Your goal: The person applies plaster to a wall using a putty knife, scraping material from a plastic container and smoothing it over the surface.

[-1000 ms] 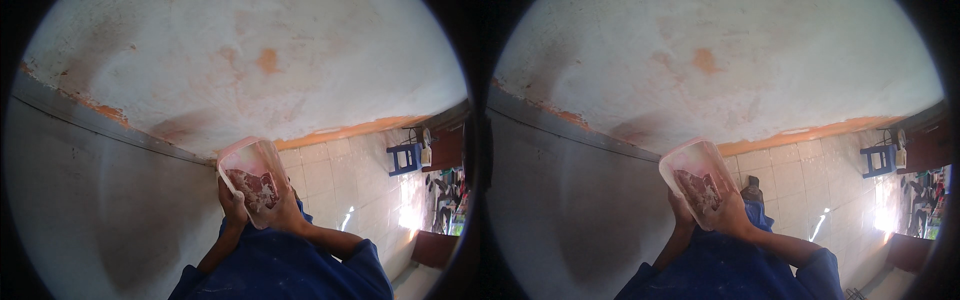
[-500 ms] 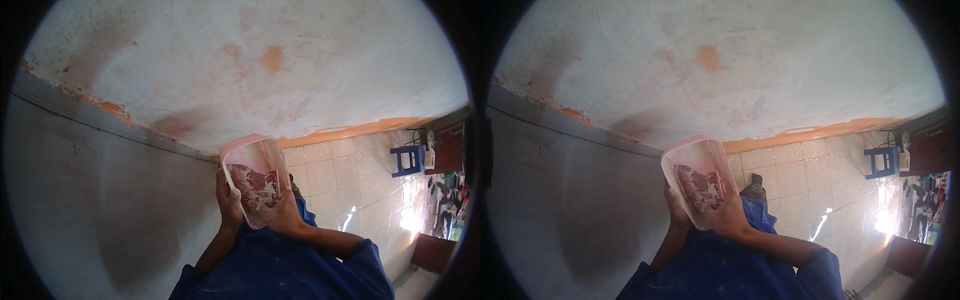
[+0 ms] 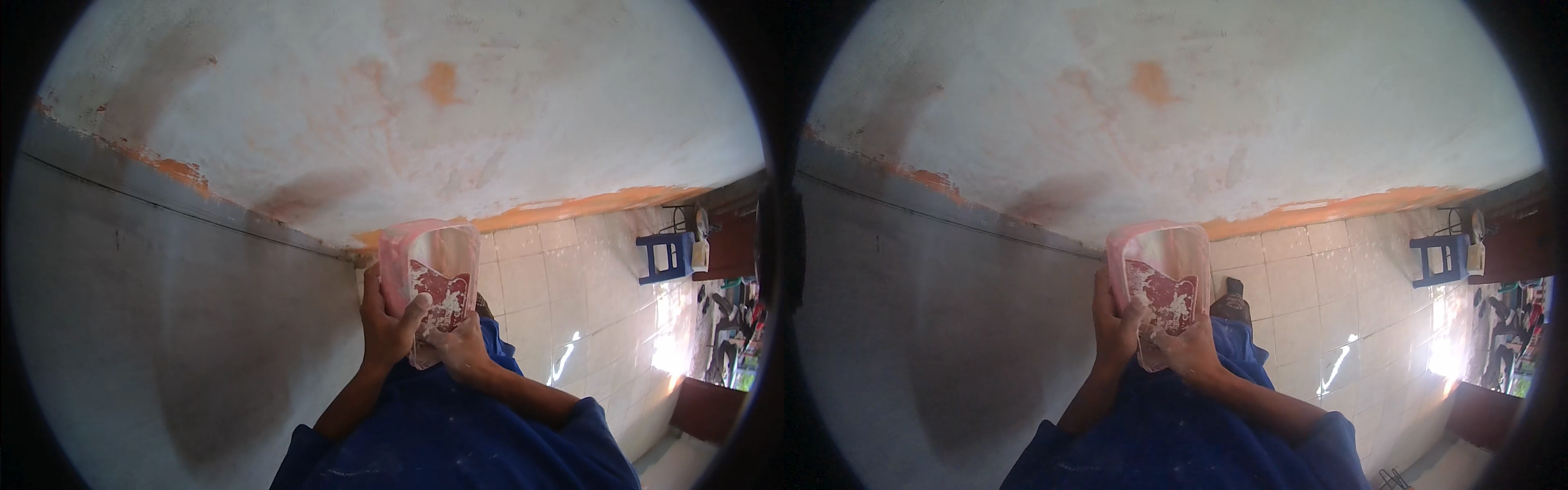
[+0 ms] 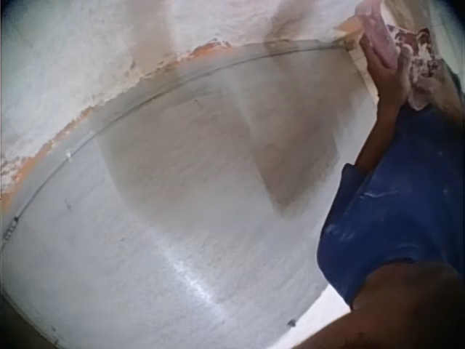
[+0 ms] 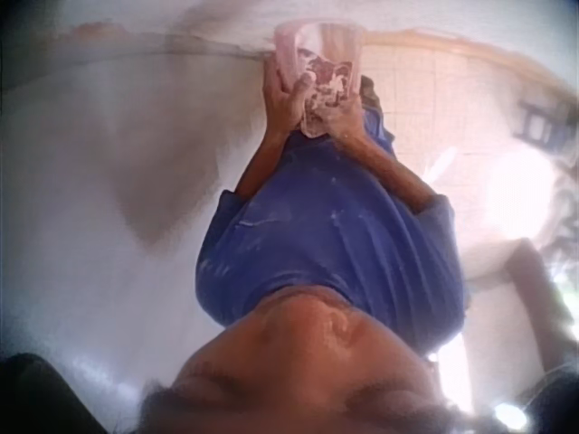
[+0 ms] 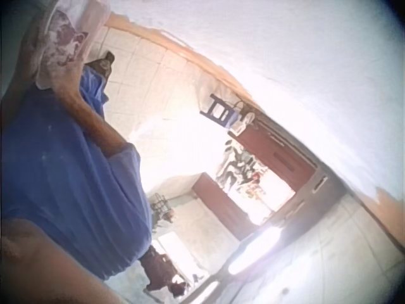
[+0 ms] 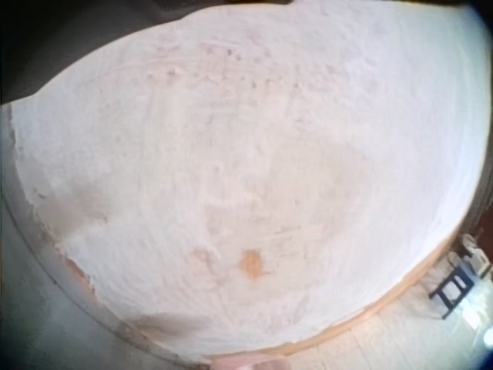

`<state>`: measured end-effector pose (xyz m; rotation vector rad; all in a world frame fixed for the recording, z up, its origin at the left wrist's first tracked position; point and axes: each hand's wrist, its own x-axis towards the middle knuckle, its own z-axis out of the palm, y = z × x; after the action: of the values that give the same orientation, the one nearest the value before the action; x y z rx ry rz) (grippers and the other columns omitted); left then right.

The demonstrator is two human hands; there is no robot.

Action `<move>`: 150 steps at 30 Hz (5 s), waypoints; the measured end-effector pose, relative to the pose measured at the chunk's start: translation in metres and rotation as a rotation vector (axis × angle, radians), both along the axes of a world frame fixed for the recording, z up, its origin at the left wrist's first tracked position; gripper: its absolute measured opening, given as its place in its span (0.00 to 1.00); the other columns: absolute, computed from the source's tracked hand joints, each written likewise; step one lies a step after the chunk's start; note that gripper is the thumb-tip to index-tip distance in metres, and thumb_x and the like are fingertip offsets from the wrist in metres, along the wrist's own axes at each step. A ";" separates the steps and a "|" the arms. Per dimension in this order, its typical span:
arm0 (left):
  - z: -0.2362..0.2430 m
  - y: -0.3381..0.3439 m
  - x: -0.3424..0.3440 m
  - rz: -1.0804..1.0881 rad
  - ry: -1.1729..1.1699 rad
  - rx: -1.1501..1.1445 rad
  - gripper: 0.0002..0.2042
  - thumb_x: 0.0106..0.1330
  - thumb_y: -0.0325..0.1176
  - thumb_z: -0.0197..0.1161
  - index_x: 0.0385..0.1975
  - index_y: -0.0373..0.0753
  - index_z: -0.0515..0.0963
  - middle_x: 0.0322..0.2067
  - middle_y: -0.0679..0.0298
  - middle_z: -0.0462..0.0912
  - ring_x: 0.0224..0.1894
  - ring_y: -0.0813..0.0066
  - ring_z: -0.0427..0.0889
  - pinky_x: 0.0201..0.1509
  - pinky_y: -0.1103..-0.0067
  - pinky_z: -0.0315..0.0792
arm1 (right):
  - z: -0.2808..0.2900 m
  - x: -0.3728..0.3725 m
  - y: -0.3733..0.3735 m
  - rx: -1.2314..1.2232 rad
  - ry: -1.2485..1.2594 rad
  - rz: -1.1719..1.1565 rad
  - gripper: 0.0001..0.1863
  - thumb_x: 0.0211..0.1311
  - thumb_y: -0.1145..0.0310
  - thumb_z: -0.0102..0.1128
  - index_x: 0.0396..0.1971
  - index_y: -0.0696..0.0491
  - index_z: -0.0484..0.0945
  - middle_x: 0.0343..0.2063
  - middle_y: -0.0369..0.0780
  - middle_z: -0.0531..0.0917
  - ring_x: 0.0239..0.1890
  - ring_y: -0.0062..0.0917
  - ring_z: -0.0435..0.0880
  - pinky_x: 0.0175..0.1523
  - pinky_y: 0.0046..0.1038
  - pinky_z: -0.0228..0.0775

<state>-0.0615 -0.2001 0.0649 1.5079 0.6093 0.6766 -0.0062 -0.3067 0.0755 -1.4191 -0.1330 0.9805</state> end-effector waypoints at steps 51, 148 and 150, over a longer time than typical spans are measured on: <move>0.001 0.006 -0.017 0.042 -0.163 -0.372 0.24 0.61 0.43 0.51 0.51 0.35 0.55 0.42 0.60 0.67 0.43 0.77 0.68 0.47 0.80 0.63 | 0.023 0.001 0.000 -0.109 -0.165 0.107 0.09 0.52 0.76 0.55 0.33 0.65 0.73 0.29 0.40 0.79 0.28 0.18 0.76 0.34 0.21 0.71; -0.121 -0.016 0.130 0.161 -0.201 -1.244 0.20 0.51 0.25 0.63 0.42 0.45 0.63 0.37 0.67 0.69 0.37 0.79 0.72 0.38 0.82 0.73 | -0.126 0.143 0.029 0.393 0.103 -0.675 0.10 0.46 0.81 0.44 0.31 0.60 0.71 0.30 0.44 0.76 0.34 0.31 0.76 0.41 0.29 0.72; -0.128 -0.016 0.129 0.131 -0.234 -1.240 0.22 0.50 0.25 0.63 0.43 0.46 0.62 0.38 0.67 0.69 0.39 0.76 0.72 0.38 0.79 0.73 | -0.155 0.151 0.038 0.317 -0.051 -0.595 0.19 0.37 0.73 0.59 0.37 0.55 0.73 0.32 0.45 0.77 0.38 0.38 0.75 0.43 0.33 0.68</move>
<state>0.0676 -0.2160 -0.0629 0.2358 0.7378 0.4029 0.1446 -0.2689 -0.0795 -1.0933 0.0922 0.4088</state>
